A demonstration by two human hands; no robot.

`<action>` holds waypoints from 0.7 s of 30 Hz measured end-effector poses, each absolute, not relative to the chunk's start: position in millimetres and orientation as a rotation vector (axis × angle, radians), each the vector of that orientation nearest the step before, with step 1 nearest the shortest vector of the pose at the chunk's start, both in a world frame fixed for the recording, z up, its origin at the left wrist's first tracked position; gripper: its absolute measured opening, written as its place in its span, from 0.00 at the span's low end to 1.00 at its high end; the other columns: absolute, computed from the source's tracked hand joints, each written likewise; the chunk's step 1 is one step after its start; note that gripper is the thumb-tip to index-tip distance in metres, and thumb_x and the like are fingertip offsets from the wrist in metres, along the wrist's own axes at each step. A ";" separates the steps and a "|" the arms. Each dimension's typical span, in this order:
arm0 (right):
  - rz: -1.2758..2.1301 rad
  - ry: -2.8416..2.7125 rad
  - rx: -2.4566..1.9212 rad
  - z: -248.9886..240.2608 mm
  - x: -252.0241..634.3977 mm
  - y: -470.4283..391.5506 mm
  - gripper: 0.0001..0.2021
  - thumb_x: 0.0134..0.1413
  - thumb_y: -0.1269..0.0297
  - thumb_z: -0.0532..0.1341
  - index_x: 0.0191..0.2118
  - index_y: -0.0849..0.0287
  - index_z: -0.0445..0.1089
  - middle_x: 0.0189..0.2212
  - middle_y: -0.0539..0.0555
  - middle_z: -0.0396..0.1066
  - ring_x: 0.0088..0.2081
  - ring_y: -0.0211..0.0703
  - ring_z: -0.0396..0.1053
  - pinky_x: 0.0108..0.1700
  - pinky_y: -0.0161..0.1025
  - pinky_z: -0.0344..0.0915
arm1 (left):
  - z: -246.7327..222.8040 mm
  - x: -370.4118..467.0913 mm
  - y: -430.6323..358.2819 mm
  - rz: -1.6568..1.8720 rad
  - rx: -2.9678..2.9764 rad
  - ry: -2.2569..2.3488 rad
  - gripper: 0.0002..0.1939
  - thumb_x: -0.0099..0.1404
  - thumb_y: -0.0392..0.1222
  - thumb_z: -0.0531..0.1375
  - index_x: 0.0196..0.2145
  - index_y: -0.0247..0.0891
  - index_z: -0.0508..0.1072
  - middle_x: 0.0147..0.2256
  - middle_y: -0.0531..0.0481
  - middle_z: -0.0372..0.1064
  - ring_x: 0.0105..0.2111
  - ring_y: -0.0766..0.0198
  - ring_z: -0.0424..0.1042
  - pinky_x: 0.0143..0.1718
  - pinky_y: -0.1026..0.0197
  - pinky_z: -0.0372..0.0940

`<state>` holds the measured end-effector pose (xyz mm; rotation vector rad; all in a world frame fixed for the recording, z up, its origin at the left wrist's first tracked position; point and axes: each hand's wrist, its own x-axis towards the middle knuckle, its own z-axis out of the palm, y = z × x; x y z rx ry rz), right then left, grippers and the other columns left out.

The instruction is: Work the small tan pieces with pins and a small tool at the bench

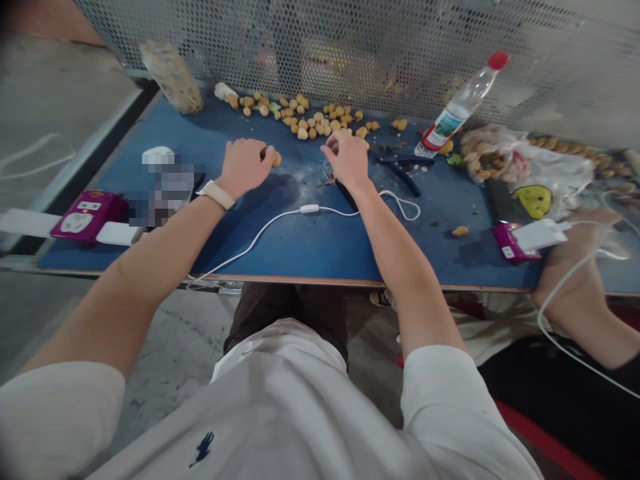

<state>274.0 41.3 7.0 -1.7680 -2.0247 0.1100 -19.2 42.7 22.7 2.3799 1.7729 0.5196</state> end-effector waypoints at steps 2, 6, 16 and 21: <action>0.077 -2.025 -1.737 6.5 269.4 43.6 0.35 0.88 0.29 0.64 0.77 0.51 0.83 0.65 0.68 0.91 0.71 0.80 0.85 0.78 0.78 0.77 | 18.4 -16.4 43.2 0.499 2.413 1.725 0.25 0.94 0.53 0.54 0.42 0.44 0.83 0.52 0.29 0.88 0.63 0.32 0.85 0.74 0.29 0.68; 0.153 -2.093 -1.701 9.8 276.1 38.4 0.29 0.85 0.35 0.70 0.67 0.56 0.89 0.60 0.71 0.91 0.67 0.78 0.86 0.77 0.78 0.79 | 8.7 -14.1 43.6 0.594 2.411 1.567 0.23 0.92 0.55 0.55 0.44 0.45 0.85 0.44 0.33 0.86 0.62 0.34 0.84 0.73 0.33 0.71; 0.387 -2.221 -1.673 22.5 294.6 17.7 0.26 0.68 0.43 0.83 0.62 0.54 0.96 0.45 0.64 0.93 0.55 0.77 0.91 0.68 0.75 0.88 | 9.1 -12.5 37.7 0.562 2.419 1.489 0.25 0.88 0.58 0.57 0.39 0.49 0.87 0.35 0.38 0.83 0.55 0.36 0.85 0.70 0.35 0.73; 0.389 -2.195 -1.663 11.8 292.6 24.2 0.21 0.73 0.42 0.79 0.55 0.54 0.96 0.44 0.65 0.93 0.51 0.73 0.91 0.67 0.75 0.89 | -1.3 -15.7 47.4 0.545 2.406 1.496 0.25 0.88 0.59 0.56 0.40 0.48 0.87 0.37 0.38 0.86 0.53 0.40 0.86 0.68 0.38 0.74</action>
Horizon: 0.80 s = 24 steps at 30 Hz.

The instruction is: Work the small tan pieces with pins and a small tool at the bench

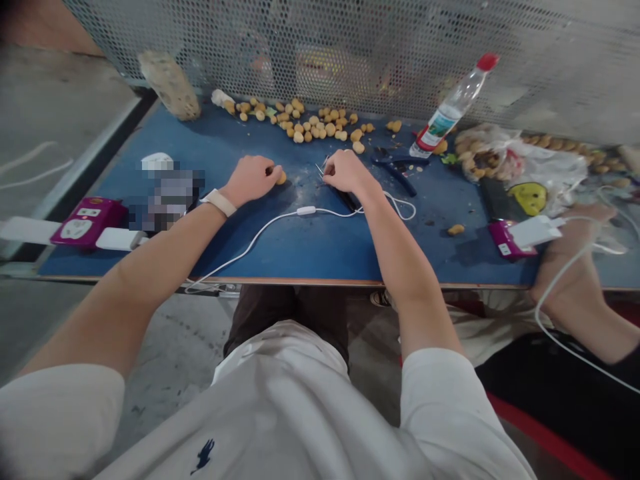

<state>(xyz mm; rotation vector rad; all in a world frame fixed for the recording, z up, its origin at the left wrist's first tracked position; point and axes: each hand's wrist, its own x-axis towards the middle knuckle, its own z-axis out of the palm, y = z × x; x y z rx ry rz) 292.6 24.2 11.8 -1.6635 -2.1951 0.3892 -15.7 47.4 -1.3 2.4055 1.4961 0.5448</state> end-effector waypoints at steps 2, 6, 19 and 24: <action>0.381 -2.209 -1.627 7.9 291.8 25.7 0.22 0.75 0.39 0.76 0.52 0.52 0.95 0.43 0.64 0.92 0.48 0.71 0.91 0.65 0.74 0.90 | -2.5 -16.0 48.5 0.553 2.416 1.496 0.26 0.88 0.60 0.55 0.40 0.48 0.87 0.37 0.36 0.87 0.54 0.39 0.86 0.66 0.39 0.75; 0.324 -2.232 -1.598 5.8 289.3 26.3 0.24 0.78 0.37 0.74 0.55 0.53 0.93 0.48 0.67 0.91 0.53 0.73 0.89 0.69 0.77 0.87 | 1.9 -16.2 45.8 0.532 2.421 1.495 0.27 0.89 0.59 0.54 0.40 0.49 0.86 0.37 0.35 0.87 0.55 0.37 0.87 0.63 0.39 0.76; 0.327 -2.157 -1.305 14.4 254.3 17.1 0.23 0.87 0.35 0.71 0.61 0.49 0.89 0.51 0.65 0.89 0.60 0.71 0.82 0.71 0.70 0.79 | -7.9 -15.2 47.2 0.525 2.525 1.567 0.17 0.86 0.54 0.62 0.43 0.44 0.83 0.50 0.32 0.87 0.58 0.37 0.82 0.66 0.38 0.73; 0.325 -2.218 -1.264 5.5 249.1 19.7 0.18 0.88 0.41 0.70 0.55 0.50 0.87 0.47 0.63 0.85 0.58 0.69 0.78 0.68 0.63 0.75 | -5.6 -12.1 40.7 0.522 2.561 1.573 0.14 0.87 0.52 0.64 0.44 0.43 0.84 0.53 0.32 0.84 0.61 0.32 0.81 0.68 0.33 0.73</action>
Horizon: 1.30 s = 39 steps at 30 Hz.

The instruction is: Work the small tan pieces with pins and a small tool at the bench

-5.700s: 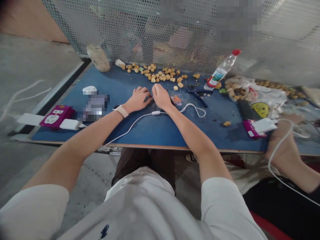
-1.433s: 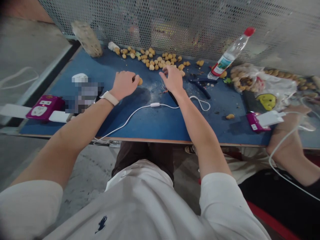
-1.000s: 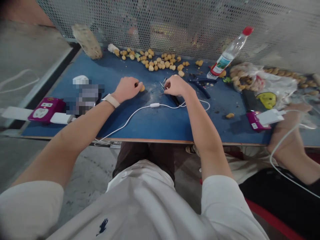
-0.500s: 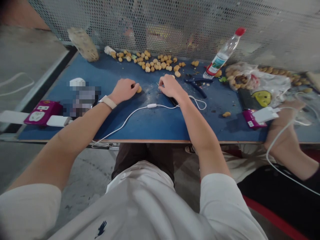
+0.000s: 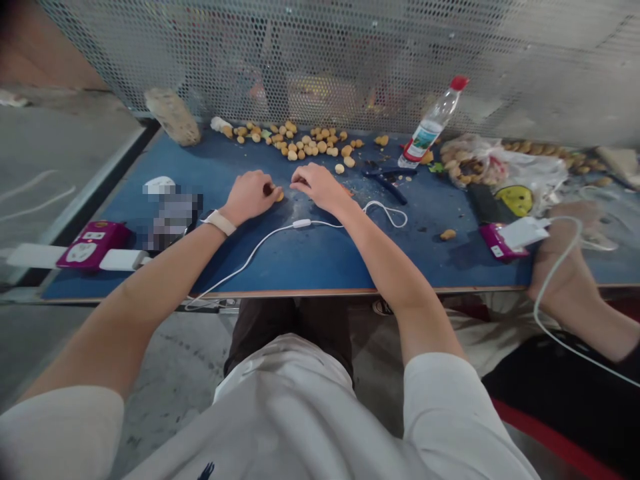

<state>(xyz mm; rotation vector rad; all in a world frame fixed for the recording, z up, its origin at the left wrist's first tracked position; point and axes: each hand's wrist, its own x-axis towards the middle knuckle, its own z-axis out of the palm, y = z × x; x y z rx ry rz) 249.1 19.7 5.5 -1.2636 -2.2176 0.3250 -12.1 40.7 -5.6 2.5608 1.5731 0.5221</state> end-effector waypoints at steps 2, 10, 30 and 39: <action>0.320 -2.247 -1.250 1.0 249.7 22.7 0.18 0.89 0.42 0.70 0.55 0.51 0.87 0.48 0.63 0.85 0.58 0.69 0.77 0.68 0.64 0.75 | -4.9 -13.4 39.5 0.528 2.557 1.563 0.13 0.86 0.52 0.67 0.45 0.42 0.85 0.54 0.32 0.84 0.63 0.30 0.81 0.70 0.31 0.73; 0.331 -2.229 -1.192 -6.7 248.5 23.6 0.17 0.89 0.41 0.69 0.53 0.49 0.85 0.48 0.62 0.86 0.57 0.69 0.80 0.68 0.66 0.76 | -11.4 -20.7 43.5 0.721 2.576 1.469 0.16 0.86 0.57 0.70 0.55 0.42 0.85 0.59 0.30 0.83 0.69 0.23 0.78 0.74 0.24 0.72; 0.711 -1.714 -1.092 -18.6 223.1 21.1 0.28 0.69 0.33 0.83 0.40 0.48 0.73 0.36 0.52 0.78 0.43 0.54 0.79 0.51 0.53 0.81 | -11.9 -10.8 42.4 0.896 2.676 1.094 0.10 0.85 0.41 0.66 0.58 0.44 0.87 0.56 0.39 0.91 0.63 0.38 0.82 0.76 0.31 0.69; 0.805 -1.707 -1.120 -15.7 220.6 15.7 0.31 0.67 0.26 0.82 0.41 0.47 0.75 0.38 0.53 0.83 0.42 0.55 0.83 0.52 0.55 0.86 | 4.2 -10.8 31.8 0.881 2.606 1.217 0.13 0.89 0.42 0.62 0.60 0.43 0.88 0.58 0.36 0.91 0.66 0.35 0.83 0.75 0.29 0.69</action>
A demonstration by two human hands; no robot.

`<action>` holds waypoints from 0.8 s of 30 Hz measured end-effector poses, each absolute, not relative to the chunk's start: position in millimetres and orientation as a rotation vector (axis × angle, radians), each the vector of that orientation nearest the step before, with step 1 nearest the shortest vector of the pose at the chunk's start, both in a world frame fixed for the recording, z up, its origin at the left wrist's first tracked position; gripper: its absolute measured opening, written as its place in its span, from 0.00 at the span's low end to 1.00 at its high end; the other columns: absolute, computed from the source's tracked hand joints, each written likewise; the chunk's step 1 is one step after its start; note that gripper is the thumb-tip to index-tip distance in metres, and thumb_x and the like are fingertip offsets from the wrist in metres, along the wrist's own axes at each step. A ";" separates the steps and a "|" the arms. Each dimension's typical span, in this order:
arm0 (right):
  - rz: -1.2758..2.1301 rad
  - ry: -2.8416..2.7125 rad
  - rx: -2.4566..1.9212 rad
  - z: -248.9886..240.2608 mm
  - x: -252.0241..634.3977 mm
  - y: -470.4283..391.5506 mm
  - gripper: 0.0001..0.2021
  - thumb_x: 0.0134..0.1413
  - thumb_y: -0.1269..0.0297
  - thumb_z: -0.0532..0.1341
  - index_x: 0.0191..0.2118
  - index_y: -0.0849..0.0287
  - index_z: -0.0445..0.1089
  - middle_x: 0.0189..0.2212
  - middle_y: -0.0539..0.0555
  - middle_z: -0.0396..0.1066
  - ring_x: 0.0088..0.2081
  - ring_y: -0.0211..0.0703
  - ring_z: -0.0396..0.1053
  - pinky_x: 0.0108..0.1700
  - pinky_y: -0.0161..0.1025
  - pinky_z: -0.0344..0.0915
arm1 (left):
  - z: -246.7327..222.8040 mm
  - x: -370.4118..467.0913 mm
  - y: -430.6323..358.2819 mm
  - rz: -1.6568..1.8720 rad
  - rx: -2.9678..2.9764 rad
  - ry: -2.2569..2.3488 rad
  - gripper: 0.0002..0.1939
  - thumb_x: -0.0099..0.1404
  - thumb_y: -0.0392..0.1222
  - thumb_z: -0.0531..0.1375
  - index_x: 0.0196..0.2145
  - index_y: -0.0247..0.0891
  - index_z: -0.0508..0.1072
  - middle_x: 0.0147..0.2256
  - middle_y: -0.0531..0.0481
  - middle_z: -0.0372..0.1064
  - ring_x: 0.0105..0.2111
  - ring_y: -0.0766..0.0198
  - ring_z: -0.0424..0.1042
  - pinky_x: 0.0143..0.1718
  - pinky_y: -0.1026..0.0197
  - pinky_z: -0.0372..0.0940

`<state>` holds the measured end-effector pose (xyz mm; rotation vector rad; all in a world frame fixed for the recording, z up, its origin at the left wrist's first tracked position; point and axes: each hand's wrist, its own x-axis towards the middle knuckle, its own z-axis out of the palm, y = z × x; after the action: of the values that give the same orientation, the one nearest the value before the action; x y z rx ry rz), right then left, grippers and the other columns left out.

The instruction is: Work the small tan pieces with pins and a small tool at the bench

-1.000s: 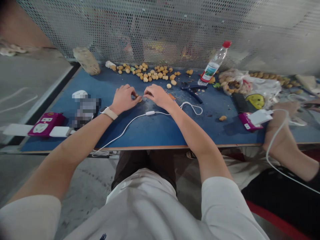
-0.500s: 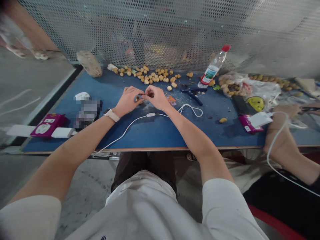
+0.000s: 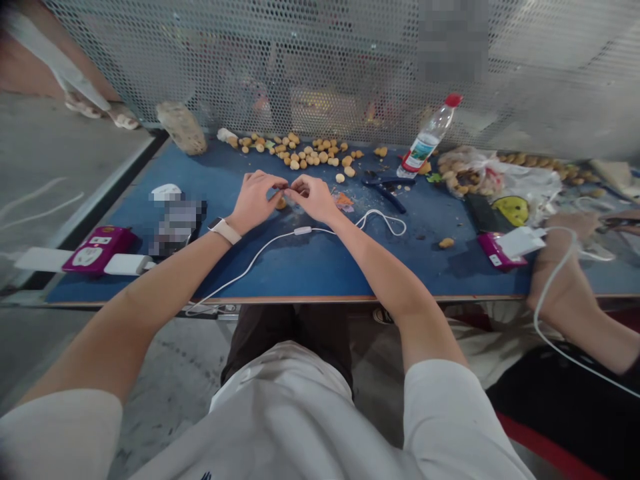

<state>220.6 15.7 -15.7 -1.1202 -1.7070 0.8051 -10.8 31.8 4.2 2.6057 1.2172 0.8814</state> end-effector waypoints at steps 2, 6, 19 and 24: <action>0.839 -1.720 -1.174 -11.3 218.3 10.3 0.26 0.71 0.31 0.81 0.42 0.47 0.78 0.39 0.54 0.85 0.42 0.56 0.84 0.54 0.57 0.87 | 5.7 -11.5 31.6 0.893 2.588 1.231 0.14 0.89 0.42 0.62 0.59 0.44 0.89 0.57 0.36 0.91 0.65 0.36 0.83 0.76 0.29 0.69; 0.855 -1.709 -1.240 -4.3 213.3 2.3 0.16 0.76 0.42 0.78 0.44 0.47 0.81 0.41 0.56 0.86 0.45 0.59 0.88 0.60 0.61 0.90 | 3.9 -12.2 33.4 0.932 2.592 1.215 0.14 0.87 0.41 0.62 0.57 0.47 0.89 0.56 0.40 0.92 0.65 0.37 0.84 0.76 0.30 0.70; 0.830 -1.705 -1.131 -7.6 217.1 4.7 0.19 0.73 0.38 0.77 0.43 0.48 0.82 0.39 0.57 0.87 0.43 0.60 0.88 0.57 0.61 0.90 | 3.8 -12.2 32.9 0.965 2.578 1.269 0.13 0.86 0.41 0.64 0.57 0.49 0.90 0.56 0.41 0.93 0.63 0.37 0.84 0.73 0.32 0.72; 0.844 -1.711 -1.164 -4.8 217.2 2.2 0.19 0.74 0.38 0.78 0.44 0.48 0.81 0.40 0.57 0.87 0.44 0.58 0.88 0.58 0.60 0.90 | 0.9 -12.8 34.2 0.970 2.597 1.266 0.12 0.86 0.42 0.64 0.55 0.48 0.89 0.55 0.41 0.92 0.62 0.38 0.84 0.73 0.32 0.71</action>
<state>217.2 2.2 -4.8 -1.1637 -1.7114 0.8441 -12.8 34.2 0.9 2.5972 1.2659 0.9703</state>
